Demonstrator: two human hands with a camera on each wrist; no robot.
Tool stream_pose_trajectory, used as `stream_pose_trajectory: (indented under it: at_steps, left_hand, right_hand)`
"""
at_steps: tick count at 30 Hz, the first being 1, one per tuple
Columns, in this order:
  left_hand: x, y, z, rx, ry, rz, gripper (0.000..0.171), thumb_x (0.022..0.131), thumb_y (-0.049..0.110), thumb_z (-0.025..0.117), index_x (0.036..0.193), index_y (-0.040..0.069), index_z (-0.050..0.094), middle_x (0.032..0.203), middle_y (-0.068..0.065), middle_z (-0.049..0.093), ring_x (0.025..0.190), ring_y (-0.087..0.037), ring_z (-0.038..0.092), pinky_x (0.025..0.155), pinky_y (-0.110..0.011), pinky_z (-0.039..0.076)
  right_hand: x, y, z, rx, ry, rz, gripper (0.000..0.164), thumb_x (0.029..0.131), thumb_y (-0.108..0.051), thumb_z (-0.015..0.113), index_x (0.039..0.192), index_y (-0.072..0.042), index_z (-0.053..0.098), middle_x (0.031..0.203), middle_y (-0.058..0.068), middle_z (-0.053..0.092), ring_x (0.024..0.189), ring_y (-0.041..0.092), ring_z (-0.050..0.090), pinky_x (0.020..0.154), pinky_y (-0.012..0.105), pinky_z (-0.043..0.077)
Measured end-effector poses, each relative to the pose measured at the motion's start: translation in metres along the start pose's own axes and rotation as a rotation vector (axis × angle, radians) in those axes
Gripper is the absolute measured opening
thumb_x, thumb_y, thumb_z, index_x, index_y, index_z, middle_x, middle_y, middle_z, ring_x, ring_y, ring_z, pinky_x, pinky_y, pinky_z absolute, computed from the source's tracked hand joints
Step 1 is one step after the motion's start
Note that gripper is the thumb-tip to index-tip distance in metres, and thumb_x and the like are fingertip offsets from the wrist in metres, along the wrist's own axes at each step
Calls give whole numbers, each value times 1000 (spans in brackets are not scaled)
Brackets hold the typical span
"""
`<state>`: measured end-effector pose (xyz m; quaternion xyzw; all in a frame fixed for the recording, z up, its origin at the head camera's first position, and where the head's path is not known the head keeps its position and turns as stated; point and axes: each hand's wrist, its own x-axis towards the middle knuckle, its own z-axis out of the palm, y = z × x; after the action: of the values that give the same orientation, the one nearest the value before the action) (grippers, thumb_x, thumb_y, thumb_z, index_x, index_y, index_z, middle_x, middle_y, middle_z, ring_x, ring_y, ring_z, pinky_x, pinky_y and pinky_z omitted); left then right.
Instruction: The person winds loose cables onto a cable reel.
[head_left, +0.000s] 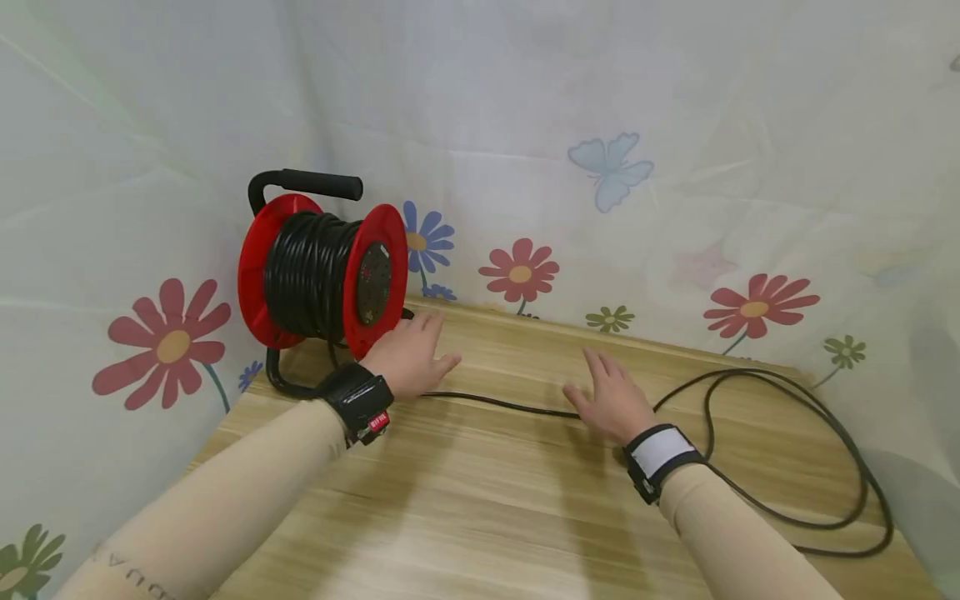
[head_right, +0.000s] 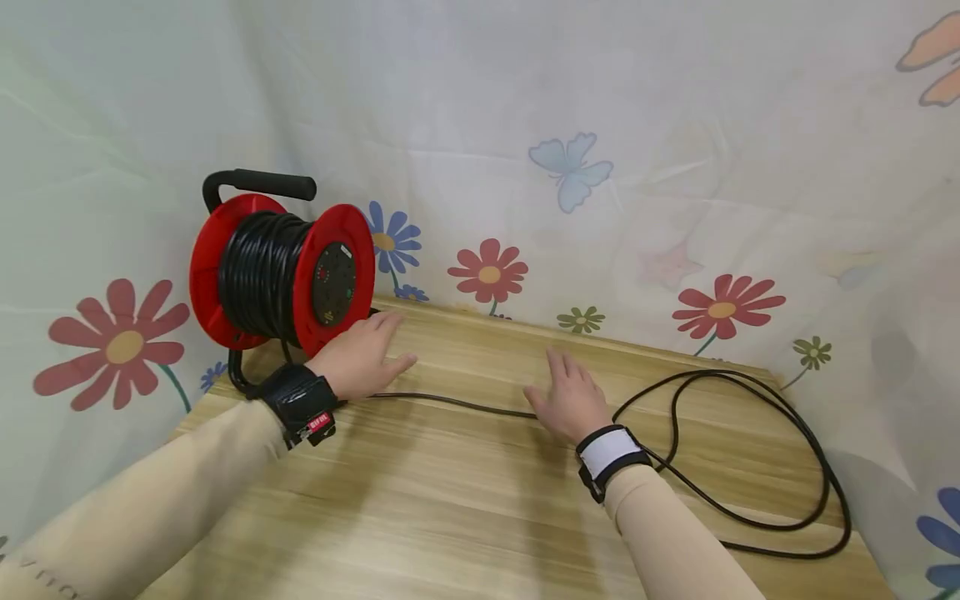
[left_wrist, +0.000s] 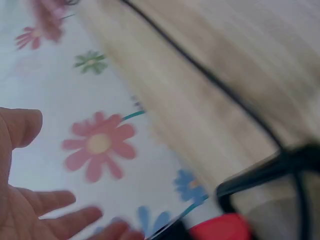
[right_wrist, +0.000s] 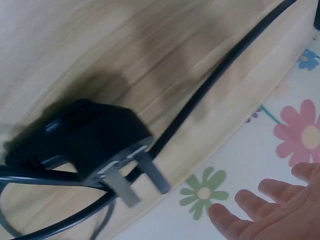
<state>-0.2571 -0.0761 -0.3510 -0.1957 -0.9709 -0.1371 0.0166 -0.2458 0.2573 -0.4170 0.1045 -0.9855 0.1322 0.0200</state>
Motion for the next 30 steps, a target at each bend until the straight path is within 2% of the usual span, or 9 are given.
stream_pose_trajectory:
  at_steps: [3, 8, 11, 14, 16, 19, 23, 26, 30]
  left_hand:
    - [-1, 3, -28, -57, 21, 42, 65, 96, 42, 53, 144, 2, 38, 140, -15, 48, 125, -30, 50, 100, -46, 41]
    - [2, 0, -79, -129, 171, 83, 52, 96, 33, 55, 138, 5, 46, 128, -10, 57, 113, -23, 56, 95, -43, 46]
    - [7, -9, -105, -133, 277, 87, 48, 95, 30, 55, 135, 4, 48, 125, -13, 55, 110, -25, 52, 93, -44, 44]
    - [12, -22, -126, -115, 347, 40, 50, 95, 30, 55, 136, 3, 47, 134, -17, 49, 119, -31, 41, 98, -50, 36]
    - [16, -30, -138, -110, 370, -1, 52, 94, 31, 54, 138, 4, 45, 138, -19, 44, 127, -35, 33, 101, -54, 27]
    - [23, -41, -151, -101, 351, -66, 58, 94, 35, 52, 142, 4, 40, 143, -21, 36, 134, -38, 24, 107, -57, 14]
    - [32, -57, -161, -63, 258, -163, 69, 95, 44, 47, 147, 3, 30, 147, -25, 28, 137, -40, 16, 109, -58, 0]
    - [35, -71, -163, -24, 213, -223, 74, 94, 49, 45, 148, 2, 25, 148, -27, 24, 139, -42, 11, 108, -59, -11]
    - [35, -83, -157, 5, 229, -253, 79, 91, 54, 48, 147, 3, 25, 146, -27, 24, 139, -42, 9, 105, -59, -18]
  right_hand:
    - [-1, 6, 4, 9, -18, 5, 77, 97, -52, 46, 152, -5, 19, 150, 30, 24, 134, 50, 27, 104, 62, 26]
    - [-2, 15, 8, 5, -68, 27, 79, 97, -56, 44, 152, -6, 21, 146, 32, 31, 130, 51, 34, 100, 62, 31]
    - [-4, 18, 9, 0, -86, 31, 81, 96, -59, 42, 151, -4, 22, 142, 34, 34, 127, 52, 36, 98, 63, 33]
    - [-6, 21, 11, 4, -86, 32, 81, 95, -59, 43, 150, -3, 25, 140, 35, 37, 125, 53, 38, 97, 62, 34]
    - [-6, 22, 13, 5, -80, 23, 80, 96, -58, 44, 149, -1, 27, 138, 36, 38, 123, 54, 40, 96, 62, 35]
    - [-7, 23, 14, 1, -80, 17, 78, 96, -56, 46, 147, 0, 30, 137, 37, 40, 122, 54, 42, 95, 63, 36]
    - [-7, 23, 16, -12, -86, 16, 77, 96, -56, 46, 147, 0, 31, 136, 36, 40, 122, 54, 42, 94, 63, 36]
    - [-6, 23, 19, -12, -90, 5, 77, 95, -57, 47, 147, -1, 32, 137, 36, 41, 123, 53, 42, 95, 63, 36]
    - [-7, 23, 23, -1, -93, -14, 75, 95, -56, 48, 146, -2, 34, 136, 34, 43, 123, 51, 43, 97, 61, 36]
